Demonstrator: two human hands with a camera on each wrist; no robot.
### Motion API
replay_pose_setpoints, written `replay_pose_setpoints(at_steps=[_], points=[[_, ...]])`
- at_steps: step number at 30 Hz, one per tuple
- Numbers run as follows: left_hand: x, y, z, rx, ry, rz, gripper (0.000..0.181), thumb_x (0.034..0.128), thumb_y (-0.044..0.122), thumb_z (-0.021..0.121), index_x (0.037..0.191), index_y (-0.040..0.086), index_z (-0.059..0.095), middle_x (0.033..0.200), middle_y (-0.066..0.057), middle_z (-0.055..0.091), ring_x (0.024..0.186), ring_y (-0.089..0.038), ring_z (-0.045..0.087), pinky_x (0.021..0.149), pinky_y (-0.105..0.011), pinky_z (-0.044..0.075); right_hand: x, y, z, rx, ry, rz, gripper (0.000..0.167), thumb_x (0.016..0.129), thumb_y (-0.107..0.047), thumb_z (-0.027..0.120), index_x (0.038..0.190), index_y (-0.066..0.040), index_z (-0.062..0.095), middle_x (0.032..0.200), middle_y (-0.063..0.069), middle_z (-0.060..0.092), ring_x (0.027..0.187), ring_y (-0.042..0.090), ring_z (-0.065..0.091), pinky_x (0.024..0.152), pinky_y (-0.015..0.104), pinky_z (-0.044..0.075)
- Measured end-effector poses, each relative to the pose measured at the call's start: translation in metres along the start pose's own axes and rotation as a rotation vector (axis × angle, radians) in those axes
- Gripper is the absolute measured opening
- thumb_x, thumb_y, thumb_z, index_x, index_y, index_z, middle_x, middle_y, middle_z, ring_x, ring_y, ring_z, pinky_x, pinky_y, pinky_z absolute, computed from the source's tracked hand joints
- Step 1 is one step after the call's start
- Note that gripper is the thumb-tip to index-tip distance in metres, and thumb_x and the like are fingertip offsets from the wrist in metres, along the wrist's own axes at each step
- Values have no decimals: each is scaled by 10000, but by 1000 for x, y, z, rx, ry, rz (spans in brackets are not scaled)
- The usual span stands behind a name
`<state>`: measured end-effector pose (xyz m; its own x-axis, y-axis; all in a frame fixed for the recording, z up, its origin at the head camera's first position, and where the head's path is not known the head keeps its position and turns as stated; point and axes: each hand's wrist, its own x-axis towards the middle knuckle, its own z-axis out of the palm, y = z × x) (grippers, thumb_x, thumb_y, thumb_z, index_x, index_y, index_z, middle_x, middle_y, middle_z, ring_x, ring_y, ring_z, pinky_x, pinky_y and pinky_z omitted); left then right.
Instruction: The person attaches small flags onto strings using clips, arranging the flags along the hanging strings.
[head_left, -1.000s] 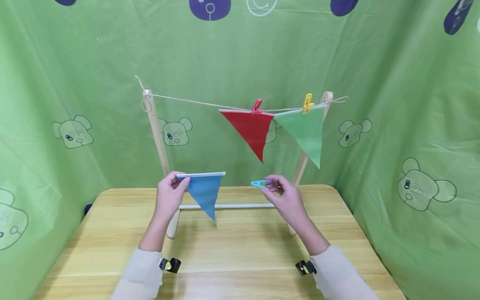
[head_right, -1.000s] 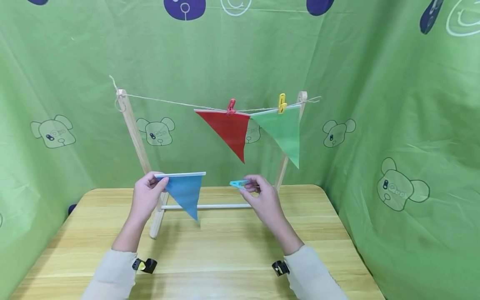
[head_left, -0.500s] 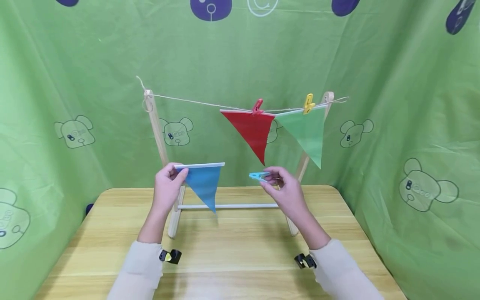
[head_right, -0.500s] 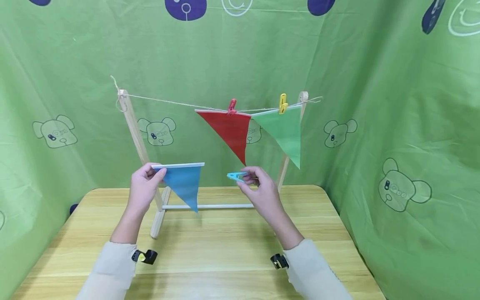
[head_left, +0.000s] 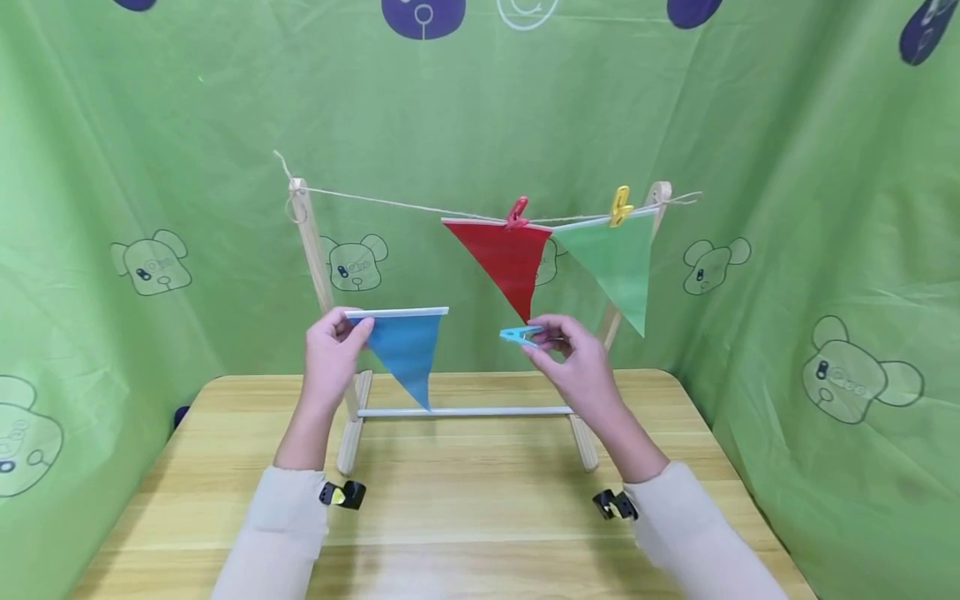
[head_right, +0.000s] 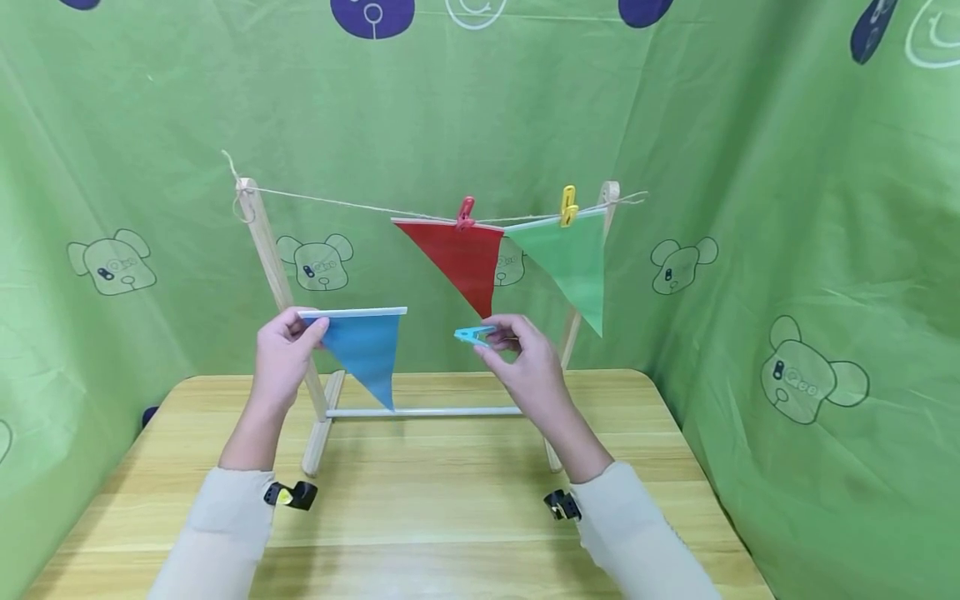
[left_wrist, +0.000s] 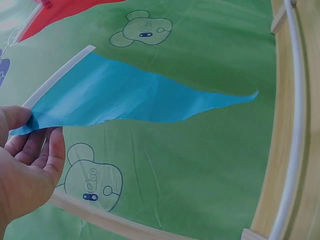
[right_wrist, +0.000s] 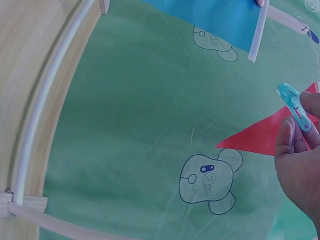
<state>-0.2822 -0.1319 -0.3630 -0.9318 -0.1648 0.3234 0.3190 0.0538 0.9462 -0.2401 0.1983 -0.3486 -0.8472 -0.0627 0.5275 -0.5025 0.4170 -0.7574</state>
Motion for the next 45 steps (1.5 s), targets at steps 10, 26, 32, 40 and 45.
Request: replay_pose_setpoints(at_steps=[10,26,32,40,45], points=[[6,14,0,-10,14,39,194,983,94,683,1106,-55,665,987,-87,701,830,-109,673,769,-210,601,13,-12,-3,5,-12,-58,325,898,-37,791,1198,-33,666,1104,111,695,973,204,653,873,165,567],[16,38,9,-63,37,71,125,981,80,685,1068,-9,671,915,9,696,811,-117,651,757,-208,586,35,-42,-5,9,-1,-204,348,856,34,805,1179,-3,683,1086,118,694,941,201,655,855,154,569],[19,49,15,-80,56,93,137,980,75,688,1063,-33,671,890,10,685,789,-118,633,745,-213,581,42,-53,-5,33,-4,-225,349,859,23,807,1183,-6,681,1103,123,689,954,188,650,873,176,574],[25,57,21,-154,88,81,106,985,82,688,1033,-10,672,883,4,672,784,-134,602,727,-218,560,52,-68,-4,72,-1,-257,344,860,43,796,1178,32,666,1096,132,670,942,203,634,858,173,577],[30,59,22,-191,107,58,151,995,103,681,1056,-35,668,865,7,665,774,-125,591,733,-248,549,61,-78,-4,77,0,-288,334,866,36,793,1175,33,666,1100,115,663,939,195,628,839,167,574]])
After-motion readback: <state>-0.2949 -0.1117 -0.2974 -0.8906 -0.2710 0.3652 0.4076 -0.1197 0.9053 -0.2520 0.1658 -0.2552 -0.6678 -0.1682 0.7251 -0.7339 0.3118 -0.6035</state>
